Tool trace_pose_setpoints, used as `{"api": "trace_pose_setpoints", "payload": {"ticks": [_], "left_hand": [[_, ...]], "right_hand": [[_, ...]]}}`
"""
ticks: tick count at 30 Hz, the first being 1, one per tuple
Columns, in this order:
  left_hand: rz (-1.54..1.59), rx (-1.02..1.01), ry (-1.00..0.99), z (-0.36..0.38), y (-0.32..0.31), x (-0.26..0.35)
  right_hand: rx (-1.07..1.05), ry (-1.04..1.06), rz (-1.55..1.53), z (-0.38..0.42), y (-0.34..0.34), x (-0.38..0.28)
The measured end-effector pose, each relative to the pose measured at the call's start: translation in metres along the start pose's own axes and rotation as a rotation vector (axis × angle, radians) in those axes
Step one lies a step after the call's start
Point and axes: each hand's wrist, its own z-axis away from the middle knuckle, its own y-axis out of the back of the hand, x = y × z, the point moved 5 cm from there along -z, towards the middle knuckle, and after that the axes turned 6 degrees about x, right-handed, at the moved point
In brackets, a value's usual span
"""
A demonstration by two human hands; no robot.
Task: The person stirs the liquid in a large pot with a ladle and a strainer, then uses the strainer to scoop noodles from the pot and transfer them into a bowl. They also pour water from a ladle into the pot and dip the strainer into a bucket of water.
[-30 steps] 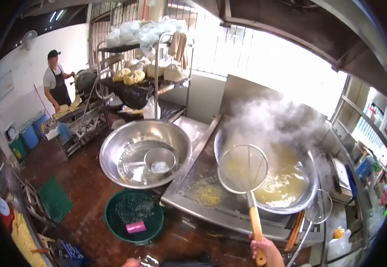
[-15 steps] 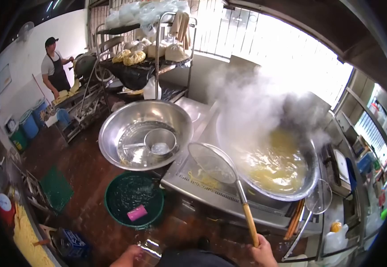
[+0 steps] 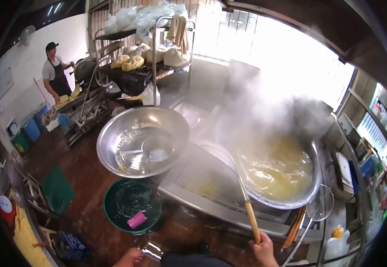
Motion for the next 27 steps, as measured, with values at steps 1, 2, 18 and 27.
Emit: {"api": "trace_pose_setpoints", "payload": {"ticks": [1, 2, 18, 27], "left_hand": [[0.084, -0.033, 0.003, -0.002, -0.003, 0.0], [0.07, -0.026, 0.0, 0.0, -0.004, 0.001], [-0.026, 0.228, -0.03, 0.057, -0.031, 0.055], [0.057, -0.007, 0.029, 0.056, -0.057, -0.006]], "right_hand": [[0.007, 0.008, 0.016, -0.007, 0.003, -0.007], [0.013, 0.015, 0.102, -0.016, 0.01, -0.026], [0.5, -0.278, 0.056, -0.399, 0.251, 0.325], [0.288, -0.594, 0.037, -0.456, 0.147, 0.273]]}}
